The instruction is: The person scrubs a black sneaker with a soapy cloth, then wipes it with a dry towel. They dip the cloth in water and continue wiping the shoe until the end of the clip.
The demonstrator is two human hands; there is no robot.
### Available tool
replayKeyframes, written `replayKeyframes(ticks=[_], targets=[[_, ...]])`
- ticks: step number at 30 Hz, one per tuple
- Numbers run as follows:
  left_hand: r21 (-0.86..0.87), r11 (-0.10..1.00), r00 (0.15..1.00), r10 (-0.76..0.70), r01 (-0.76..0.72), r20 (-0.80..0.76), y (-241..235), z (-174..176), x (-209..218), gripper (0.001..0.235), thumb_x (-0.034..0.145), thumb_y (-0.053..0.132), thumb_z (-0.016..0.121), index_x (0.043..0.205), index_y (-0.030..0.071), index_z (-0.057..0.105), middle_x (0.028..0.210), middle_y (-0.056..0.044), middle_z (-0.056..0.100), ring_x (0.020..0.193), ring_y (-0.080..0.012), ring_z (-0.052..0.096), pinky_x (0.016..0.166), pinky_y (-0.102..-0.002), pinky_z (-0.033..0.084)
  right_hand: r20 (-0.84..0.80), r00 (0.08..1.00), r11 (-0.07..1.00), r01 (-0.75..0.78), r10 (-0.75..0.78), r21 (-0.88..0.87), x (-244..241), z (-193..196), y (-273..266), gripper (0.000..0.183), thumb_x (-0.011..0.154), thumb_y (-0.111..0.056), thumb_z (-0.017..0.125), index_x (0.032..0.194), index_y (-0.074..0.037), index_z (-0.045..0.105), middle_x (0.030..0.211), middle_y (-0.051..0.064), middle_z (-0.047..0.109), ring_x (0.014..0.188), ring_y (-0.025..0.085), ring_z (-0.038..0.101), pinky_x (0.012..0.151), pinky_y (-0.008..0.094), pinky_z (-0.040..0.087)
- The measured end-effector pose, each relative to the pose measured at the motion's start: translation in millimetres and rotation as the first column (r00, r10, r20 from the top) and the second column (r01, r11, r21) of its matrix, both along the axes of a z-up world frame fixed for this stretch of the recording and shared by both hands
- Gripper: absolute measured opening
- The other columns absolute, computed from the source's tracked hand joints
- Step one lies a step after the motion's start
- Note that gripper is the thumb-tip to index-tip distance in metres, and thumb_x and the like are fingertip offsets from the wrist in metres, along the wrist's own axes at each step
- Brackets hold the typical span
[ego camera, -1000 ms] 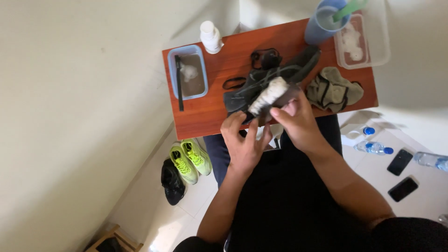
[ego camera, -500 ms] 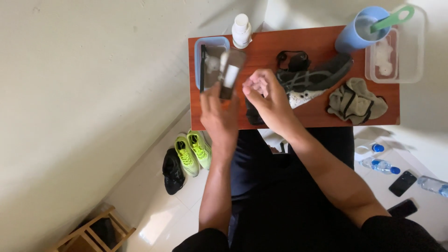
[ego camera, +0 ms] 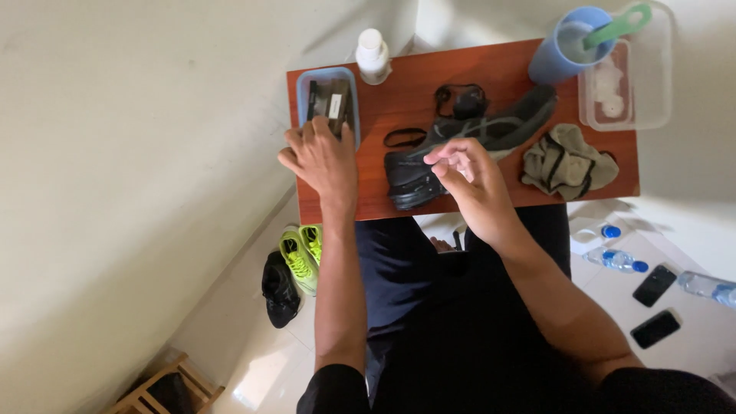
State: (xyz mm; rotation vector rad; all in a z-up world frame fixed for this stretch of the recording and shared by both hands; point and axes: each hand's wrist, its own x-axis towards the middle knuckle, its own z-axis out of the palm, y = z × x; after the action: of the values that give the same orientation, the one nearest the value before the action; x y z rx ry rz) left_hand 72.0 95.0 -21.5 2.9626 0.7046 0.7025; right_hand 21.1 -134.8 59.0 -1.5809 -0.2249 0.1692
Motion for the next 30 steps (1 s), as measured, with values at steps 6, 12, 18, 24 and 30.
replayKeyframes(ticks=[6,12,18,24,30], targets=[[-0.085,0.995,0.998,-0.053,0.051,-0.028,-18,33,-5,0.034,0.074,0.035,0.086,0.099,0.023,0.066,0.111,0.002,0.055,0.113,-0.0273,0.040,0.087,-0.046,0.028,-0.011,0.997,0.997,0.071,-0.071,0.017,-3,5,-24,0.021,0.102,-0.022,0.068,0.113,-0.008,0.057,0.115,0.015,0.070,0.104,0.020,0.063,0.093,0.037,0.043],[-0.028,0.932,0.911,-0.345,0.360,0.226,-80,73,-7,0.036,0.079,0.027,0.080,0.111,0.021,0.067,0.117,-0.005,0.056,0.109,-0.0327,0.048,0.082,-0.044,0.035,0.043,0.975,0.948,0.221,-0.217,-0.231,-24,25,-65,0.013,0.099,-0.016,0.070,0.106,-0.006,0.068,0.105,0.013,0.071,0.095,0.026,0.065,0.088,0.039,0.050],[0.072,0.491,0.440,-0.829,0.868,0.345,-196,96,-42,0.012,0.092,0.009,0.059,0.083,0.016,0.065,0.083,-0.007,0.057,0.070,-0.0276,0.054,0.064,-0.040,0.036,0.265,0.916,0.690,0.401,-0.301,-0.602,-40,-45,-165,0.016,0.097,0.000,0.071,0.112,-0.004,0.069,0.099,0.016,0.063,0.096,0.036,0.064,0.087,0.043,0.053],[0.103,0.482,0.461,-0.870,0.870,0.175,-263,46,-64,0.019,0.090,0.001,0.077,0.084,0.014,0.064,0.094,-0.002,0.055,0.072,-0.0197,0.050,0.063,-0.034,0.035,0.502,0.851,0.460,0.510,-0.151,-0.727,-41,-101,-221,0.036,0.087,0.009,0.068,0.122,-0.002,0.068,0.109,0.012,0.058,0.103,0.034,0.054,0.096,0.044,0.045],[0.097,0.493,0.473,-0.864,0.865,0.176,-278,-6,-53,0.018,0.087,0.004,0.075,0.081,0.015,0.062,0.084,-0.001,0.049,0.078,-0.0235,0.053,0.062,-0.036,0.037,0.508,0.858,0.448,0.484,-0.075,-0.752,-24,-83,-214,0.038,0.083,0.010,0.072,0.119,-0.002,0.071,0.113,0.014,0.057,0.108,0.034,0.049,0.098,0.043,0.041]])
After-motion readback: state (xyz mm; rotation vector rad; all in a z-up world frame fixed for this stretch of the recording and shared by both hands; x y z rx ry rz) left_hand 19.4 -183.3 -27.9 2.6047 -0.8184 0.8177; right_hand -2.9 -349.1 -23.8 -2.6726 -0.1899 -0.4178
